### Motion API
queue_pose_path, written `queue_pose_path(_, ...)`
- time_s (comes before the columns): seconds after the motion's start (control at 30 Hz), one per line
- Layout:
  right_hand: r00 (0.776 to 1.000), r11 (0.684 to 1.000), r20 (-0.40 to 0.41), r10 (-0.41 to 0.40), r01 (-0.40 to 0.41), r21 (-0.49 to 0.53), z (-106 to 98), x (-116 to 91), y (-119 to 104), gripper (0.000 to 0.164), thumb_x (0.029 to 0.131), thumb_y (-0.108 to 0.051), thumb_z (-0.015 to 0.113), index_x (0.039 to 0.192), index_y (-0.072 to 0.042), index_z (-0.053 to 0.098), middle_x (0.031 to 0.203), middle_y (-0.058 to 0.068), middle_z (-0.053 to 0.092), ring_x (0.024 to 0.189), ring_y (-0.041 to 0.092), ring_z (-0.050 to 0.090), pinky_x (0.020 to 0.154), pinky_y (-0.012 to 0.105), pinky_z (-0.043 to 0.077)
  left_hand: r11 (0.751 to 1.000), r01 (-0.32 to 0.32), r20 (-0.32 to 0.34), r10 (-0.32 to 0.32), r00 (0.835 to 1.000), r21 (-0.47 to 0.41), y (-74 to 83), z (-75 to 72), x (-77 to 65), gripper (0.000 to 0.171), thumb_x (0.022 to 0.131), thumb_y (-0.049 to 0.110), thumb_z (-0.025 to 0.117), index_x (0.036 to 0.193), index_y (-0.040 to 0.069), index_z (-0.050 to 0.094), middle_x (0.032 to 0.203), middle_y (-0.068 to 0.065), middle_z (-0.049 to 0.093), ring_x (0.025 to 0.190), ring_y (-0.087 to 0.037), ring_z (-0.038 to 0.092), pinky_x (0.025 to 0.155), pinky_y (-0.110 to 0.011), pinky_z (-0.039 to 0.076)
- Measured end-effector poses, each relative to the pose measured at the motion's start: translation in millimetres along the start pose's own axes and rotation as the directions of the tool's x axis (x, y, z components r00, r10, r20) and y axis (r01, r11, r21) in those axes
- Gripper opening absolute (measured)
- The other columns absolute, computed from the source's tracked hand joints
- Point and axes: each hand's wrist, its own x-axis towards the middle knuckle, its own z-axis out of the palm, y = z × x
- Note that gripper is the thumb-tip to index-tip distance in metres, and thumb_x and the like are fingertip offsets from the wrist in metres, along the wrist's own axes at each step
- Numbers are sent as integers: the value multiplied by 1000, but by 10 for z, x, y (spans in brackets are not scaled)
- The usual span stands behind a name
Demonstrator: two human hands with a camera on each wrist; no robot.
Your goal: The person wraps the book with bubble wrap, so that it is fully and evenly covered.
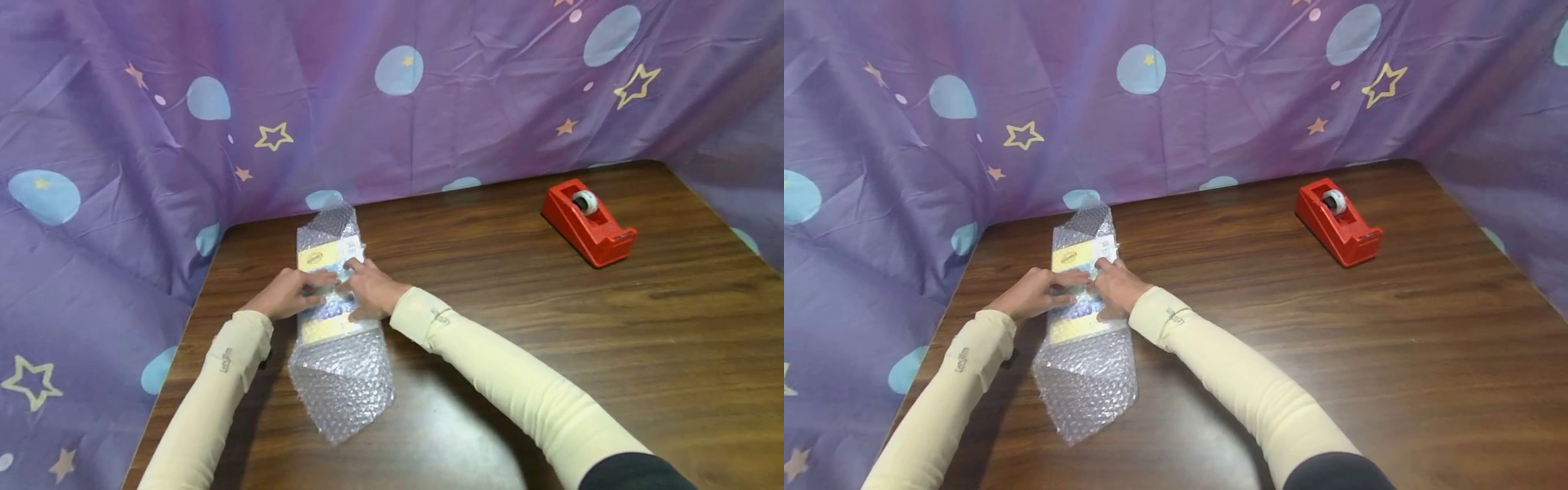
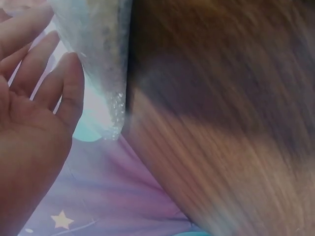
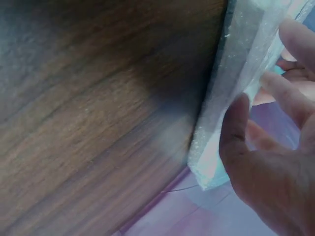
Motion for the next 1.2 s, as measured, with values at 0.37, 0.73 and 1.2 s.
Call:
queue_pose_path(0.37,982,994,166,-95,83,73,-107,-246,-81,57,94,6,56,147,-15,52,162,13,35,154,32,27,128,43,22,999,7,6,-8,1000,39,11,-36,-10,46,90,10,74,135,13,64,145,-12,56,140,-34,49,114,-52,42)
queue_pose_path(0.73,946,958,226,-232,263,-119,33,-803,-223,101,76,3,80,158,-31,30,168,4,22,156,25,24,95,26,57,997,74,29,-74,997,-23,4,-12,-42,47,91,12,72,137,19,63,148,-8,53,144,-32,44,116,-54,40)
queue_pose_path(1.2,937,871,59,-345,343,-352,222,-871,-266,92,82,-10,77,157,-35,30,164,1,31,154,22,28,115,33,43,995,92,50,-90,995,-37,-13,16,-4,48,92,12,71,139,20,61,151,-8,50,146,-31,41,117,-55,38)
